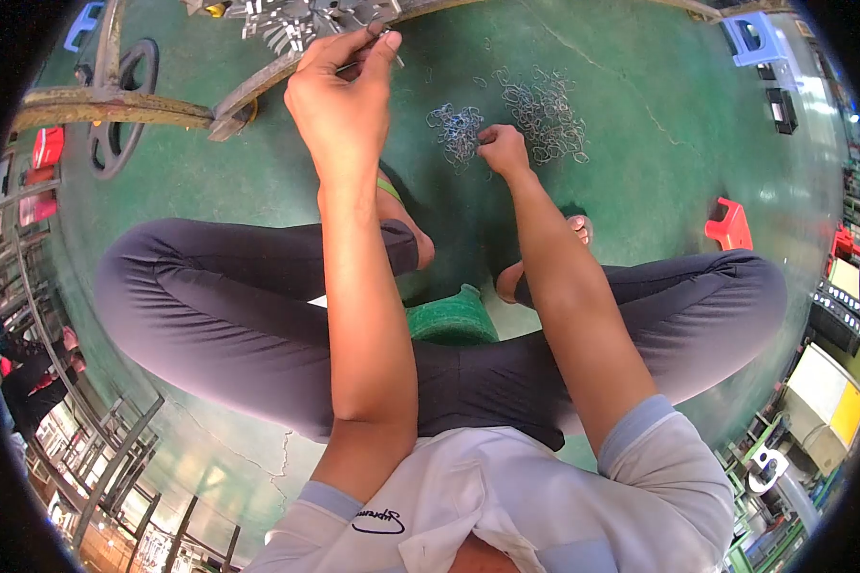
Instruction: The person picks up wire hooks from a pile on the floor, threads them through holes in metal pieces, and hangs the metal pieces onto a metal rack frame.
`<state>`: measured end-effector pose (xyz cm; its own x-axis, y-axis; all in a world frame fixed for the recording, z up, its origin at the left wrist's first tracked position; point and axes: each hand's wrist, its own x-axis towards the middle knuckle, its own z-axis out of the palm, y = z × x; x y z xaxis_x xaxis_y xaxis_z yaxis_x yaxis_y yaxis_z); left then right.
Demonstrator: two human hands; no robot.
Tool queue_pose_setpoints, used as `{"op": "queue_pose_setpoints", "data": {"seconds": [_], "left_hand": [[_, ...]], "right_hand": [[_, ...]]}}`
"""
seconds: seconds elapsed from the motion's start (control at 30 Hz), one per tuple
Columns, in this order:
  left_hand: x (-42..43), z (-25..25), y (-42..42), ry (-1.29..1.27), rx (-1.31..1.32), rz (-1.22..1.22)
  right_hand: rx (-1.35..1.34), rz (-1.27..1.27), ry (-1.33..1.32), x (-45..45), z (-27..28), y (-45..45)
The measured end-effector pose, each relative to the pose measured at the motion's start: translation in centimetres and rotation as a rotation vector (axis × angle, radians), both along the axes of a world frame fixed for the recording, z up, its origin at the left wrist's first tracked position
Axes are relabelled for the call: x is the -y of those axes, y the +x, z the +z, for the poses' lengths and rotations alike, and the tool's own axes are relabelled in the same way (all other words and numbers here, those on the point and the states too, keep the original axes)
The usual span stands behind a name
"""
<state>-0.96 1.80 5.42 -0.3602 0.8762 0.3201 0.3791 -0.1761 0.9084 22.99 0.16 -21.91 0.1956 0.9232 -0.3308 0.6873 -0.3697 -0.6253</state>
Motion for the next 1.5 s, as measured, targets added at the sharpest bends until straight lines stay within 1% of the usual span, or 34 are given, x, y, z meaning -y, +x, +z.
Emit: {"op": "queue_pose_setpoints", "data": {"seconds": [0.07,0.17,0.27,0.47,0.57,0.67,0.7,0.8,0.93,1.07,1.13,1.23,1.3,1.4,1.43,1.5], "left_hand": [[-0.3,-0.1,0.2,-0.008,0.035,-0.003],[-0.6,0.0,0.5,-0.027,0.082,-0.013],[-0.9,-0.5,0.3,-0.013,0.106,-0.023],[-0.8,0.1,-0.3,-0.076,0.08,-0.017],[-0.9,0.5,-1.3,-0.133,0.073,-0.039],[-0.8,0.5,-1.9,-0.202,0.121,-0.067],[-0.8,0.9,-2.0,-0.237,0.132,-0.074],[-0.7,1.3,-2.3,-0.289,0.166,-0.091],[-0.7,1.0,-2.7,-0.279,0.242,-0.111],[-0.7,0.8,-2.8,-0.286,0.256,-0.136],[-0.6,1.1,-2.9,-0.289,0.248,-0.14],[-0.5,1.0,-3.0,-0.278,0.273,-0.146],[-0.4,1.1,-3.0,-0.275,0.284,-0.142],[-0.1,1.3,-3.0,-0.282,0.234,-0.119],[-0.1,1.4,-3.0,-0.274,0.253,-0.125],[0.0,1.4,-2.8,-0.264,0.292,-0.137]], "right_hand": [[0.018,-0.051,0.064,-1.1,0.4,-0.2],[-0.032,-0.055,0.157,-3.1,1.1,-0.5],[0.04,0.045,0.014,-4.3,1.0,-0.8],[0.177,0.125,-0.033,-5.8,1.6,-1.2],[0.154,-0.021,0.04,-5.8,3.4,-0.8],[-0.23,-0.075,-0.028,-7.1,1.8,1.7],[-0.52,-0.186,-0.178,-6.6,5.2,1.3],[-0.733,-0.17,-0.243,-6.4,7.2,1.9],[-0.807,-0.091,-0.249,-6.6,10.9,1.2],[-0.912,0.032,-0.034,-6.3,17.9,-1.5],[-0.914,0.119,0.081,-5.8,21.7,-3.3],[-0.829,0.202,0.21,-5.1,24.8,-5.8],[-0.757,0.219,0.295,-4.9,25.1,-7.0],[-0.778,0.189,0.338,-4.2,24.0,-8.3],[-0.734,0.193,0.349,-4.2,23.6,-8.6],[-0.726,0.196,0.333,-3.9,23.1,-8.8]]}}
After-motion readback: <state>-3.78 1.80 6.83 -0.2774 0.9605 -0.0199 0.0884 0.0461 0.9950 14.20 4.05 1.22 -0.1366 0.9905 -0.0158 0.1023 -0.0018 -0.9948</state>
